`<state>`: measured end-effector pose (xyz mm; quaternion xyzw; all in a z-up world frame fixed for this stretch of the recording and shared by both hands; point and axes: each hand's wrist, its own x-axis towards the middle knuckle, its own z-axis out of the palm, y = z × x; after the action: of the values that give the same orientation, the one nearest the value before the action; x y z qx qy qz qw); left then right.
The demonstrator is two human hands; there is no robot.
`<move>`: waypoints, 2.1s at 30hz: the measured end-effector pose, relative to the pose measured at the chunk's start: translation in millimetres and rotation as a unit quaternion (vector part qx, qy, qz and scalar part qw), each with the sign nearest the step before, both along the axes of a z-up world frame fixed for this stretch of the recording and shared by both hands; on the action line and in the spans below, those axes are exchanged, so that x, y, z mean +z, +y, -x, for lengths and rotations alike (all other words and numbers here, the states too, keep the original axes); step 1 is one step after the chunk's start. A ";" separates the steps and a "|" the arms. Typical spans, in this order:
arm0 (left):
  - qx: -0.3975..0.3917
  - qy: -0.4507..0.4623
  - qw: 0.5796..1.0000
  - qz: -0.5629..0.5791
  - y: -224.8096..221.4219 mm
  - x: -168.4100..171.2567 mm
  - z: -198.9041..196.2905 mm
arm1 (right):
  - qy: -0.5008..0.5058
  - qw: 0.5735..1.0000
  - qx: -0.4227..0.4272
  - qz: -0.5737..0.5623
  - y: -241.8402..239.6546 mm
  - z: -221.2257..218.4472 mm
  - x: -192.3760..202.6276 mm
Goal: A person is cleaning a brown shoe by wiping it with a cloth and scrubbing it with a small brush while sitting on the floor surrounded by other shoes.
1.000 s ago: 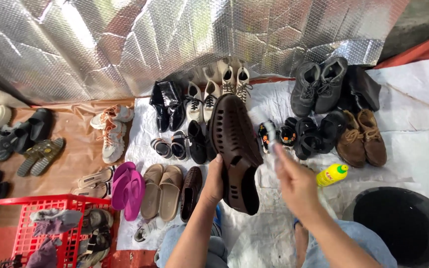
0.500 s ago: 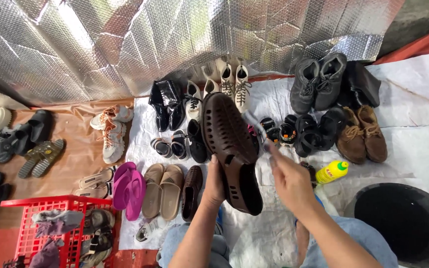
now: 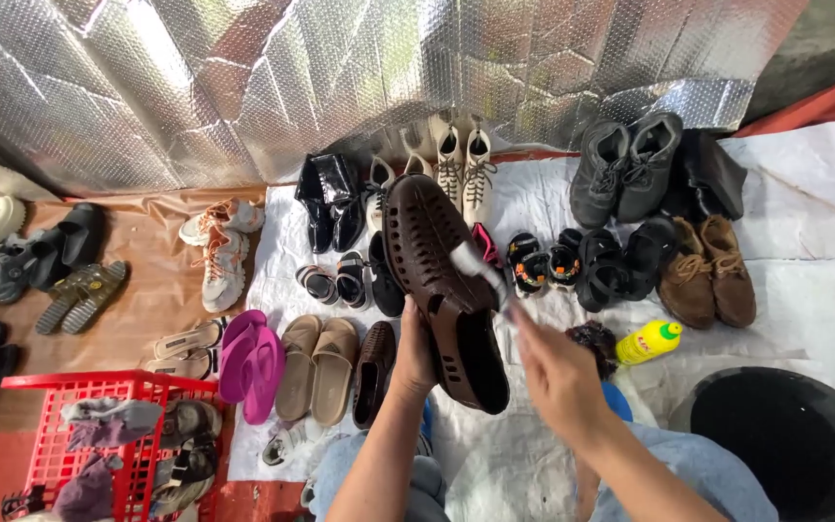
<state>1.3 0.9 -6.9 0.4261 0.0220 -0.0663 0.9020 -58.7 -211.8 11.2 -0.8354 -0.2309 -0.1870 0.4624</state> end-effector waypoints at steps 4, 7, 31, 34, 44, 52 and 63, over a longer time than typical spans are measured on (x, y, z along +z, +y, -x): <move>-0.055 0.017 0.993 0.105 -0.4 21.9 3.5 | -0.011 0.998 -0.065 0.011 -4.9 -6.7 4.6; -0.032 -0.005 0.996 0.086 1.5 24.1 3.7 | -0.120 0.993 0.005 0.011 -3.4 -5.0 -9.2; 0.054 0.149 0.975 0.156 -12.5 47.9 -1.8 | -0.134 0.982 -0.102 0.087 -38.6 -23.6 15.2; 0.067 0.137 0.977 0.149 -14.0 55.1 -2.5 | -0.101 0.983 -0.097 0.118 -47.2 -23.9 20.1; 0.139 0.070 0.969 -0.190 -15.7 77.6 9.0 | -0.086 0.947 -0.112 0.290 -52.5 -36.5 63.1; 0.177 0.072 0.961 -0.200 -6.8 88.6 3.6 | 0.071 0.928 -0.074 0.359 -68.1 -11.9 64.9; 0.187 0.087 0.976 0.066 2.8 78.5 -2.5 | 0.247 0.928 0.020 0.277 -94.9 7.1 59.1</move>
<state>3.9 3.7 71.6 0.3466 0.1751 0.0660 0.9191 -65.8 -306.7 70.3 -0.9453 -0.1688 0.1061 0.2582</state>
